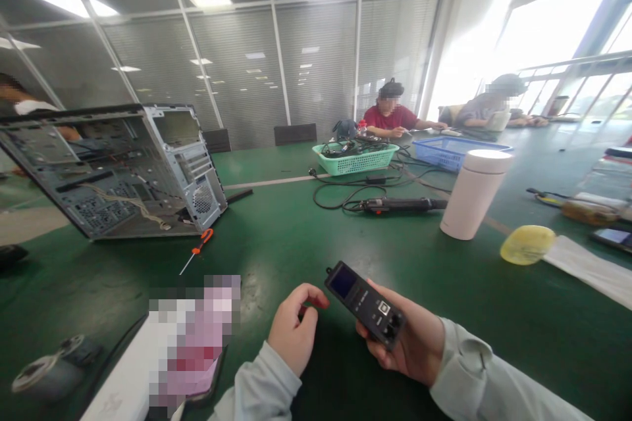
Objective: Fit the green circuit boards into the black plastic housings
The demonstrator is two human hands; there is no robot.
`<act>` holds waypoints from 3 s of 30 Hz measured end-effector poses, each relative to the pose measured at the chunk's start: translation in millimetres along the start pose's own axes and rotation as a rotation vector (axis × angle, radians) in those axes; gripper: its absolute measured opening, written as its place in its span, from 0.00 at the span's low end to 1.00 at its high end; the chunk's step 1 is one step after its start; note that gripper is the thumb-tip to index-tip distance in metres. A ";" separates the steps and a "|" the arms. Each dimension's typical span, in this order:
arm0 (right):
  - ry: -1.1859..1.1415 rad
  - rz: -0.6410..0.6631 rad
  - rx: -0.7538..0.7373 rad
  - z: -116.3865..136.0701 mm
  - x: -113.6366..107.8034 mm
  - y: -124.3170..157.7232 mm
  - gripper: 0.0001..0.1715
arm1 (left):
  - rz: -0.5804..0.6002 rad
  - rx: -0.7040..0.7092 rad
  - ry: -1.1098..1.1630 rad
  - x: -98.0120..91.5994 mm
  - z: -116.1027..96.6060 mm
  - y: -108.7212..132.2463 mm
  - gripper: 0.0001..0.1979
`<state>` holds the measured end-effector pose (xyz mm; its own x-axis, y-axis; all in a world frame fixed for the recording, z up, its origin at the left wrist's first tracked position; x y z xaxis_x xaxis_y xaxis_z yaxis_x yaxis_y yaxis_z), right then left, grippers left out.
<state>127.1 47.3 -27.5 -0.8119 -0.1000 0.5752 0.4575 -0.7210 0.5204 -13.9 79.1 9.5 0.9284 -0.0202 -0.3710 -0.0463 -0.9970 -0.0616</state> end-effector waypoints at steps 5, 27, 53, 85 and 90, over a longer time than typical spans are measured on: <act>-0.136 0.015 -0.026 3.3 6.1 2.7 0.31 | -0.042 -0.035 0.075 -2.3 4.2 -0.7 0.14; 1.375 -0.166 -1.235 56.3 7.3 32.9 0.18 | -0.071 0.271 -0.185 -3.5 -24.5 14.2 0.13; 1.521 -0.105 -1.286 56.8 15.7 38.6 0.19 | -0.080 0.492 -0.437 4.9 -39.2 27.7 0.24; 0.178 -0.252 -0.309 51.3 -24.2 10.2 0.25 | 0.331 -0.558 1.149 33.7 21.1 6.4 0.17; -0.115 -0.048 -0.195 25.5 -0.5 4.8 0.26 | 0.345 -0.554 1.129 35.1 21.5 7.2 0.17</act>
<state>138.9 61.3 -9.1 -0.7792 0.0083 0.6268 0.3315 -0.8432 0.4233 10.4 72.8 -24.0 0.7069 -0.0606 0.7048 -0.4377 -0.8201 0.3685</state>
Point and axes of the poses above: each hand's wrist, its own y-axis away from the middle knuckle, its own x-axis out of the palm, z = x × y, the point moved 7 cm from there along -y, towards the middle knuckle, and after that the axes turned 8 degrees about -x, right-handed, at the moved point
